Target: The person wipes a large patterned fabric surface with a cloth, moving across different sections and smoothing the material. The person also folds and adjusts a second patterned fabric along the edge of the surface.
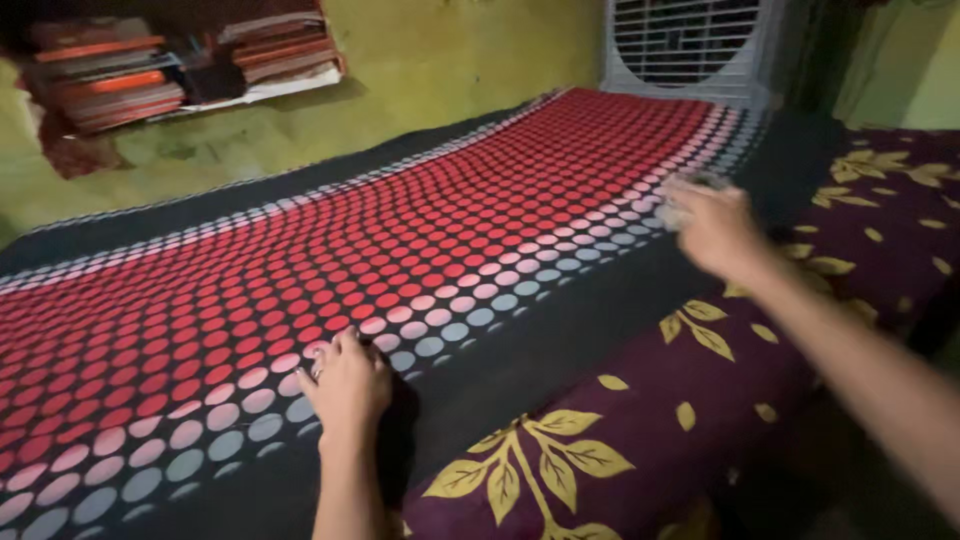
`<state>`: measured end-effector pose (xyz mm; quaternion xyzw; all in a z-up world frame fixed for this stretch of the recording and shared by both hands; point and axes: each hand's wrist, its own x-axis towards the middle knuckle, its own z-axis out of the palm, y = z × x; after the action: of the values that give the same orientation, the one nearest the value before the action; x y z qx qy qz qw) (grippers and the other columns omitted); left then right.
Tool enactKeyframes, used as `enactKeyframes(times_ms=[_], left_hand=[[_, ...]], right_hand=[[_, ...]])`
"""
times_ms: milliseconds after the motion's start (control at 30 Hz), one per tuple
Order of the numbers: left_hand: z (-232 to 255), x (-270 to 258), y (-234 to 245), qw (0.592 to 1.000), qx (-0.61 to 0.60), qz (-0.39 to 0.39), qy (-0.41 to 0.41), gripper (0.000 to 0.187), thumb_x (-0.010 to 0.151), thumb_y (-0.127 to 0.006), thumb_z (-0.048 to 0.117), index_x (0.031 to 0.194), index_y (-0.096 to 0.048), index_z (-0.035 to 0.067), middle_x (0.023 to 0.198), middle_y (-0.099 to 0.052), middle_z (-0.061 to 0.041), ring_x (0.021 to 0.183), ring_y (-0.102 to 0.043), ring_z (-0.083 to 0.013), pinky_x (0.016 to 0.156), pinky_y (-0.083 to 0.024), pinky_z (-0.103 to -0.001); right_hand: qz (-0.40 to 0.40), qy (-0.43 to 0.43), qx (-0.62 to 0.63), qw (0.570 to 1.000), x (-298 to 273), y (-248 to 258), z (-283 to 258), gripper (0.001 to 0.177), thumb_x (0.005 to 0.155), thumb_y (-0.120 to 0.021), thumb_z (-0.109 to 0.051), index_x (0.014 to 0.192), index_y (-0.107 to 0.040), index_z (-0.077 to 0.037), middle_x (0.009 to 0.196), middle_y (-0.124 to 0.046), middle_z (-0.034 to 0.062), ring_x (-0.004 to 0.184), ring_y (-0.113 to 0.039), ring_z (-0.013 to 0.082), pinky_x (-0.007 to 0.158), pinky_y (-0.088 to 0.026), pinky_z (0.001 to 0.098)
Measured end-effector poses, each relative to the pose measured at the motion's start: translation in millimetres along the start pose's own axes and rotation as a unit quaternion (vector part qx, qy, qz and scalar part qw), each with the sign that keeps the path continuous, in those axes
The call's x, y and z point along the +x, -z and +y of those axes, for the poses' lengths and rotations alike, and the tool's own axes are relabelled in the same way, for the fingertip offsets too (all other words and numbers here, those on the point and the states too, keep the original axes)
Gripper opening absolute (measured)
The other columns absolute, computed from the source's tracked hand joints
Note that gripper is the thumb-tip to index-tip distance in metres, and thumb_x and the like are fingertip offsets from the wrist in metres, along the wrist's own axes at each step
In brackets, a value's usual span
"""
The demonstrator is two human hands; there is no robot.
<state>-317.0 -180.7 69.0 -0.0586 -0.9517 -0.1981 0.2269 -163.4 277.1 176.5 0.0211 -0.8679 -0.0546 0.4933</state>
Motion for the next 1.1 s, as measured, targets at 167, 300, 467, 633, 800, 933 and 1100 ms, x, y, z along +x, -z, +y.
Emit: enactKeyframes(times_ms=[167,300,467,633,800,933,1100], left_hand=[[-8.7,1.7,-5.8,0.999,0.021,0.019,-0.028,0.048,0.096,-0.047,0.033,0.138,-0.053,0.011,0.147,-0.051,-0.015,0.141,-0.040,-0.0392,0.110,-0.022,-0.068],[-16.1,2.7,-6.6,0.993,0.068,-0.092,0.010,0.051,0.101,-0.038,0.038,0.146,-0.049,0.015,0.158,-0.044,-0.008,0.150,-0.034,-0.0311,0.122,-0.015,-0.064],[-19.3,-1.2,-12.9,0.994,0.073,-0.078,0.005,0.060,0.103,-0.031,0.041,0.155,-0.038,0.014,0.165,-0.033,-0.008,0.153,-0.027,-0.0298,0.120,-0.013,-0.063],[-17.5,1.2,-11.2,0.993,0.076,-0.093,0.016,0.060,0.103,-0.029,0.041,0.157,-0.036,0.016,0.166,-0.029,-0.006,0.155,-0.022,-0.0286,0.121,-0.011,-0.063],[-21.4,9.3,-18.4,0.989,0.092,-0.115,0.025,0.062,0.103,-0.025,0.043,0.159,-0.029,0.018,0.168,-0.022,-0.003,0.156,-0.016,-0.0290,0.119,-0.008,-0.066],[-42.5,12.7,-32.0,0.988,0.123,-0.098,-0.007,0.066,0.100,-0.028,0.052,0.160,-0.026,0.025,0.168,-0.020,-0.002,0.154,-0.017,-0.0290,0.118,-0.009,-0.066],[-65.8,18.8,-42.5,0.976,0.190,-0.108,-0.014,0.066,0.100,-0.026,0.055,0.160,-0.028,0.028,0.170,-0.022,0.004,0.155,-0.022,-0.0264,0.114,-0.014,-0.074]], right_hand=[[-0.024,0.218,0.403,0.889,62.8,-129.7,-213.1,0.040,0.068,-0.067,-0.006,0.107,-0.076,-0.010,0.129,-0.070,0.0108,0.131,-0.059,0.0314,0.112,-0.043,0.0481],[-0.218,0.255,0.272,0.902,44.4,-184.7,-329.4,0.065,0.072,-0.074,-0.007,0.135,-0.061,-0.010,0.143,-0.055,0.0135,0.117,-0.054,0.0429,0.100,-0.045,0.0551],[-0.298,0.100,0.160,0.935,54.7,-241.7,-146.5,0.021,0.088,-0.066,-0.021,0.105,-0.076,-0.015,0.096,-0.074,0.0153,0.088,-0.073,0.0330,0.076,-0.058,0.0493],[-0.322,-0.190,-0.205,0.904,17.4,-153.1,21.2,0.055,0.076,-0.064,-0.026,0.129,-0.069,-0.015,0.144,-0.057,0.0111,0.130,-0.053,0.0406,0.097,-0.049,0.0632],[-0.021,0.115,0.059,0.991,23.7,-94.1,-62.7,0.040,0.073,-0.070,-0.014,0.113,-0.069,-0.007,0.129,-0.064,0.0167,0.124,-0.061,0.0356,0.107,-0.049,0.0491],[-0.149,0.245,0.486,0.826,-4.8,-110.3,-207.5,0.057,0.074,-0.054,0.000,0.129,-0.065,-0.006,0.135,-0.061,0.0202,0.133,-0.055,0.0406,0.116,-0.043,0.0477],[-0.375,0.164,0.272,0.871,7.0,-155.6,-92.8,0.036,0.082,-0.055,-0.007,0.112,-0.074,-0.014,0.113,-0.074,0.0117,0.107,-0.070,0.0295,0.092,-0.056,0.0433]])
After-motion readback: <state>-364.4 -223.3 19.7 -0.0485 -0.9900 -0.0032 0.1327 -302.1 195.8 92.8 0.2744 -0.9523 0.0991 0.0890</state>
